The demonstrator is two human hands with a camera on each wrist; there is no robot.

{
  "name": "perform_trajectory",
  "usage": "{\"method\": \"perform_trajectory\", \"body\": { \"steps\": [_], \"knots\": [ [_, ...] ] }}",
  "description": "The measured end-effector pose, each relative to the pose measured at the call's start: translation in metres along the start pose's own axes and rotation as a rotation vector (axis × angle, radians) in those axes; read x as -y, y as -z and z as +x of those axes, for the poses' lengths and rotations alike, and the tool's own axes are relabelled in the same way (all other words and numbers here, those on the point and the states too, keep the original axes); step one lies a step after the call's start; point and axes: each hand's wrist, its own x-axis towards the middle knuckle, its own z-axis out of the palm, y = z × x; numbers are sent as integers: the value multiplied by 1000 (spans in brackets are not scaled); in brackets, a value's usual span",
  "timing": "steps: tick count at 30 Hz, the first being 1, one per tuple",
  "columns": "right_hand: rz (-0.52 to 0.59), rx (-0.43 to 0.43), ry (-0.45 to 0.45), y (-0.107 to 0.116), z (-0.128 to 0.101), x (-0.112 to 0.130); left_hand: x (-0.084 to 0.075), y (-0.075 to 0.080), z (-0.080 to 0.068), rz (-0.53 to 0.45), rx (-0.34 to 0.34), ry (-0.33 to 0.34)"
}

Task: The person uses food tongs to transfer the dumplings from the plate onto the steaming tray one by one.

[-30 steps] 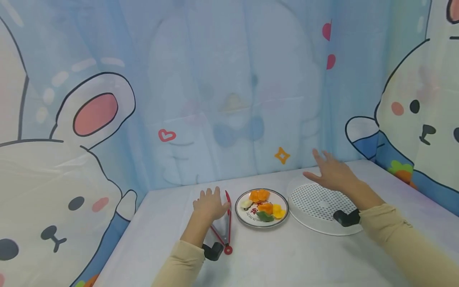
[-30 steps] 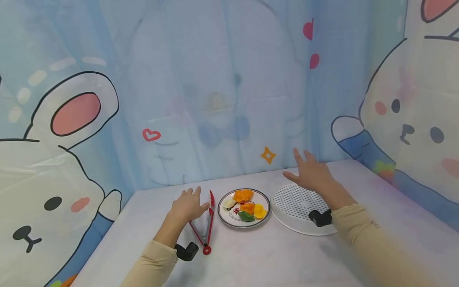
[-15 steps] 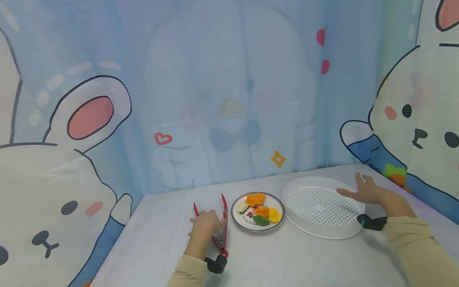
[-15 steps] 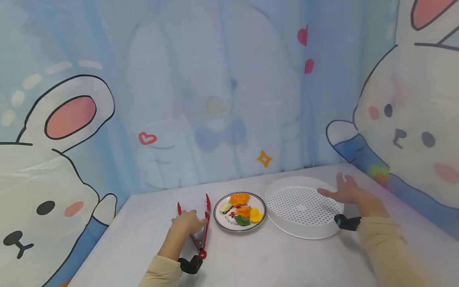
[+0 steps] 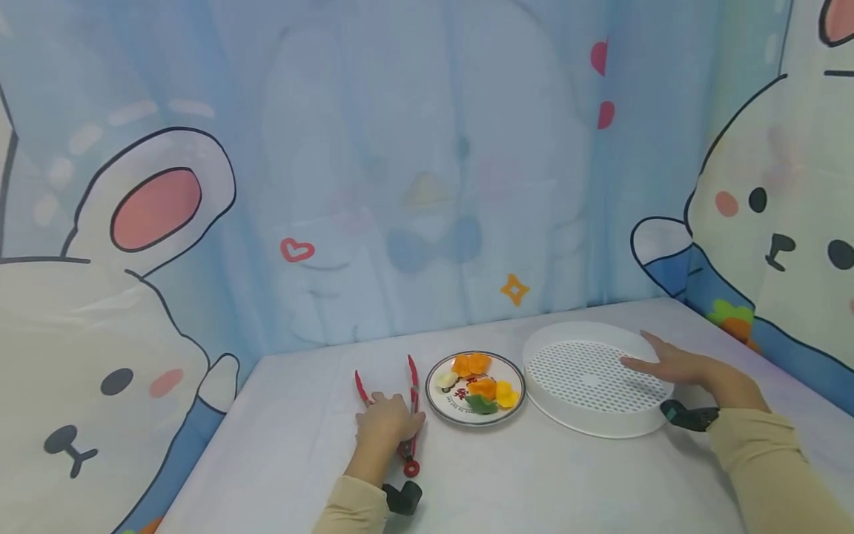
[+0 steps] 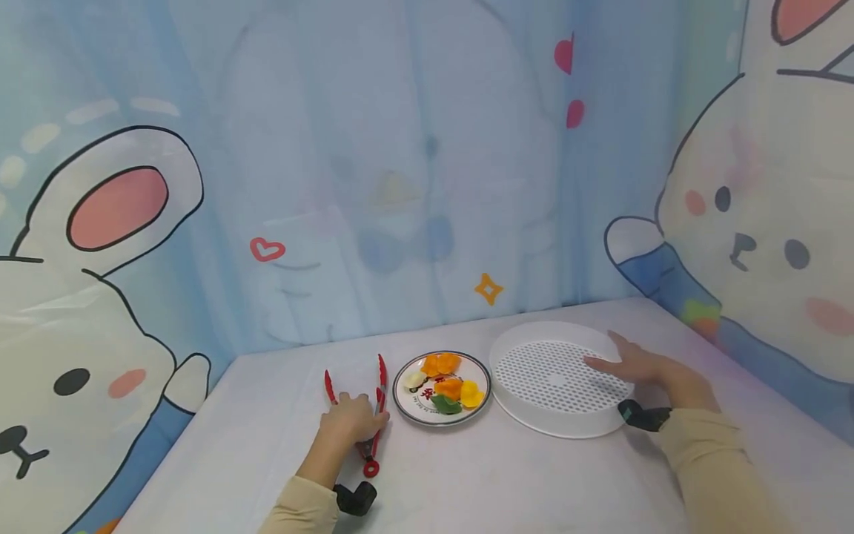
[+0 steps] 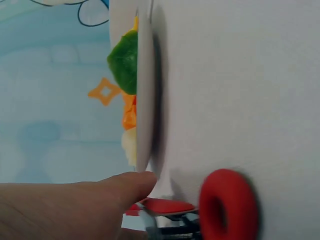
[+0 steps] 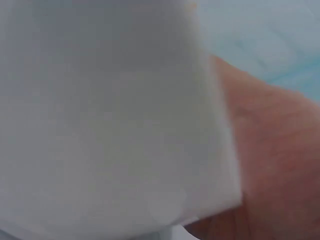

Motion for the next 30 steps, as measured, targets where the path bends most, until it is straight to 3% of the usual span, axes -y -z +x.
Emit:
{"method": "perform_trajectory", "body": {
  "steps": [7,16,23,30],
  "knots": [
    [94,128,17,9,-18,-4,1,-6,-5,79,-56,-81],
    [100,173,115,11,-30,-7,0,-9,-2,80,-72,-80],
    [47,222,177,17,-43,-4,11,-6,3,-4,-29,-107],
    [-60,199,181,23,-49,-1,21,-3,10,-112,-6,-146]
  ]
}}
